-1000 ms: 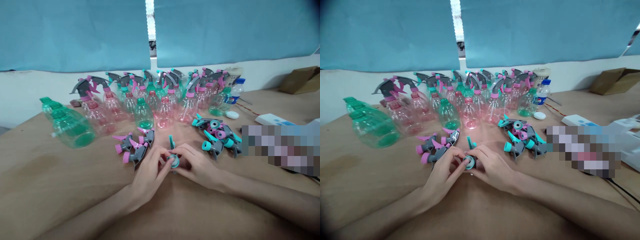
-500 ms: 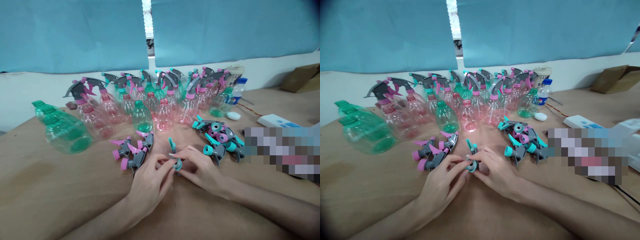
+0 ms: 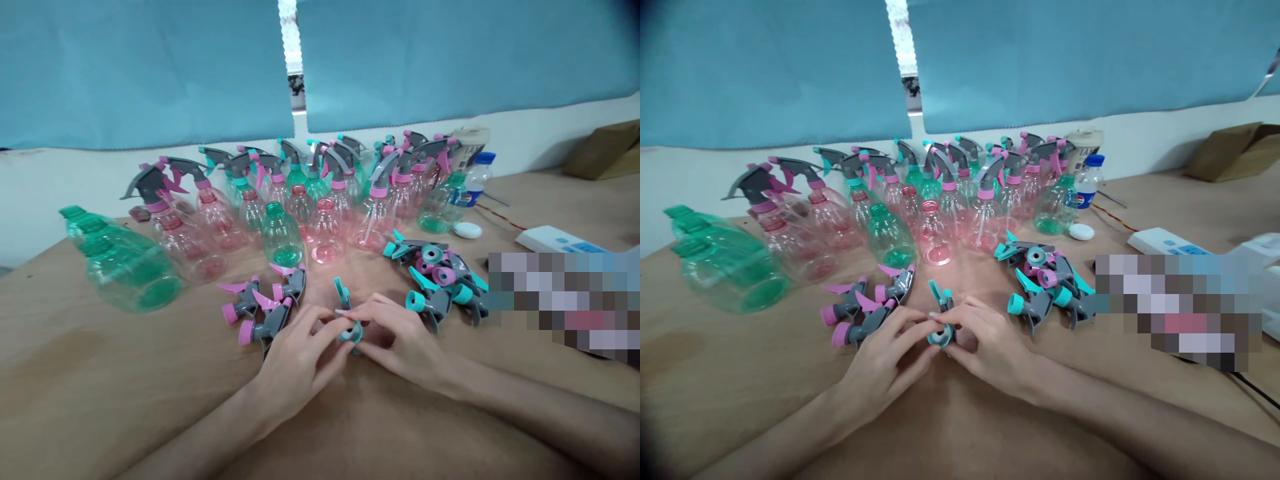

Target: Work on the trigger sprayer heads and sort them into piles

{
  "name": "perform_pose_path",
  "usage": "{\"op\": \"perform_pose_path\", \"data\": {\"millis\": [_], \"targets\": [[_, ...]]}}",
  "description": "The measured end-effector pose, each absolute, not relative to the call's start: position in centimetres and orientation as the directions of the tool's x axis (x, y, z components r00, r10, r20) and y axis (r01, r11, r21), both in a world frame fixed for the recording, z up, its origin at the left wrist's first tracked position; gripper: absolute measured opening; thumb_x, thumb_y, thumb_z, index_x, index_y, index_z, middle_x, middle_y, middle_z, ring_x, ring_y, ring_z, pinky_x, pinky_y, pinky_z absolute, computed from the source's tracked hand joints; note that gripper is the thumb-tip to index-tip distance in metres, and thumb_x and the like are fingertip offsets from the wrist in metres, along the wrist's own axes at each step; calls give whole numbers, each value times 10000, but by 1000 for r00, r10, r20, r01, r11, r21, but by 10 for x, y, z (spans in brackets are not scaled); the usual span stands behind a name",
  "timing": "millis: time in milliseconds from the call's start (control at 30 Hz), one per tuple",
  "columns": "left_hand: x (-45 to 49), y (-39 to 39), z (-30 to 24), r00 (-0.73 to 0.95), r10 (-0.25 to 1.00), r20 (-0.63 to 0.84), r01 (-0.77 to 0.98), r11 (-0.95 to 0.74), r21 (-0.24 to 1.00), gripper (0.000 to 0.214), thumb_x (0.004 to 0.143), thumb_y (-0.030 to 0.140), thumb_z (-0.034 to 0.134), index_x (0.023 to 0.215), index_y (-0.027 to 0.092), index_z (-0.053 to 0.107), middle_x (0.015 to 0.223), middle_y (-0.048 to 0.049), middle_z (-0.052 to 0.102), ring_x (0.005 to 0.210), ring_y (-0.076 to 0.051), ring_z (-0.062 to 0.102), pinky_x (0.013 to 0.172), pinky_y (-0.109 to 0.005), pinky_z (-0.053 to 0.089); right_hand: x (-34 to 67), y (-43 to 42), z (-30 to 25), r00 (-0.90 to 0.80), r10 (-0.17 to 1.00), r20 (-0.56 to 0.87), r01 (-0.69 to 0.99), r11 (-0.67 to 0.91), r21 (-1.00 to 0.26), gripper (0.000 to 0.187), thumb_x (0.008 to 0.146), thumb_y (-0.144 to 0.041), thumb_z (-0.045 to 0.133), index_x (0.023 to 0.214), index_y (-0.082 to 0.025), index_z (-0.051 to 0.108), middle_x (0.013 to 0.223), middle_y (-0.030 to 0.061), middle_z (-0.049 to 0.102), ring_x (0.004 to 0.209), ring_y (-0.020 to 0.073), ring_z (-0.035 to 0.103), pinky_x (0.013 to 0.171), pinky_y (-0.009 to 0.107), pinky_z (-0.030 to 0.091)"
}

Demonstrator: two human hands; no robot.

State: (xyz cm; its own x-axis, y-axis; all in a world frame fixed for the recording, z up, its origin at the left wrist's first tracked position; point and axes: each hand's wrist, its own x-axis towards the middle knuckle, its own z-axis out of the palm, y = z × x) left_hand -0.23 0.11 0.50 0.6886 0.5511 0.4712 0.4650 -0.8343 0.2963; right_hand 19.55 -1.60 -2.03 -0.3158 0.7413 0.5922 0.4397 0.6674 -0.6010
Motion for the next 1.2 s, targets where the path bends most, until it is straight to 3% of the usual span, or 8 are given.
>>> {"op": "perform_pose_path", "data": {"millis": [100, 233, 333, 500, 833, 1067, 1200], "targets": [[-4, 4, 5, 673, 607, 423, 438, -788, 432, 177, 917, 208, 512, 1087, 204, 564, 994, -56, 522, 836, -156, 563, 748, -305, 519, 195, -17, -18, -333, 754, 566, 455, 654, -604, 191, 849, -190, 611, 1039, -197, 591, 889, 35, 685, 776, 161, 587, 680, 298, 497], [-4, 7, 3, 653, 627, 425, 415, -765, 492, 106, 916, 223, 531, 1009, 212, 580, 987, -39, 486, 873, -151, 557, 772, -291, 518, 194, -16, -17, -337, 773, 537, 481, 632, -608, 188, 863, -217, 607, 1049, -199, 594, 914, 37, 687, 807, 165, 599, 725, 313, 501], [-4, 7, 2, 635, 640, 433, 446, -761, 470, 116, 929, 232, 509, 1022, 215, 577, 992, -40, 494, 884, -157, 560, 761, -293, 523, 194, -16, -18, -323, 776, 543, 487, 628, -607, 217, 859, -217, 609, 1075, -216, 590, 976, 34, 694, 872, 177, 614, 786, 343, 505], [-3, 3, 2, 596, 639, 486, 533, -767, 356, 148, 935, 272, 494, 1027, 201, 587, 971, -55, 502, 823, -162, 570, 676, -287, 533, 194, -16, -17, -290, 786, 546, 512, 609, -605, 235, 849, -221, 615, 1082, -228, 586, 957, 31, 699, 810, 180, 624, 744, 356, 515], [1, -13, -1, 589, 593, 548, 545, -793, 272, 260, 905, 167, 489, 1156, 164, 559, 963, -72, 532, 808, -166, 561, 710, -313, 533, 194, -18, -22, -224, 755, 616, 555, 619, -556, 210, 826, -143, 619, 1019, -221, 588, 908, 41, 634, 857, 182, 601, 735, 325, 518], [8, -23, -1, 530, 749, 397, 559, -661, 500, 329, 904, 177, 485, 1232, 188, 516, 1014, -78, 544, 841, -179, 584, 699, -320, 549, 195, -17, -25, -219, 743, 633, 551, 629, -548, 225, 844, -125, 572, 1043, -228, 591, 909, 43, 643, 862, 193, 610, 734, 335, 533], [8, -20, 1, 535, 785, 314, 482, -588, 649, 311, 908, 149, 470, 1205, 217, 533, 1023, -51, 543, 736, -125, 588, 649, -266, 547, 195, -17, -23, -219, 758, 614, 546, 617, -567, 235, 841, -110, 560, 1042, -225, 599, 898, 45, 638, 829, 186, 614, 700, 321, 541]]}}
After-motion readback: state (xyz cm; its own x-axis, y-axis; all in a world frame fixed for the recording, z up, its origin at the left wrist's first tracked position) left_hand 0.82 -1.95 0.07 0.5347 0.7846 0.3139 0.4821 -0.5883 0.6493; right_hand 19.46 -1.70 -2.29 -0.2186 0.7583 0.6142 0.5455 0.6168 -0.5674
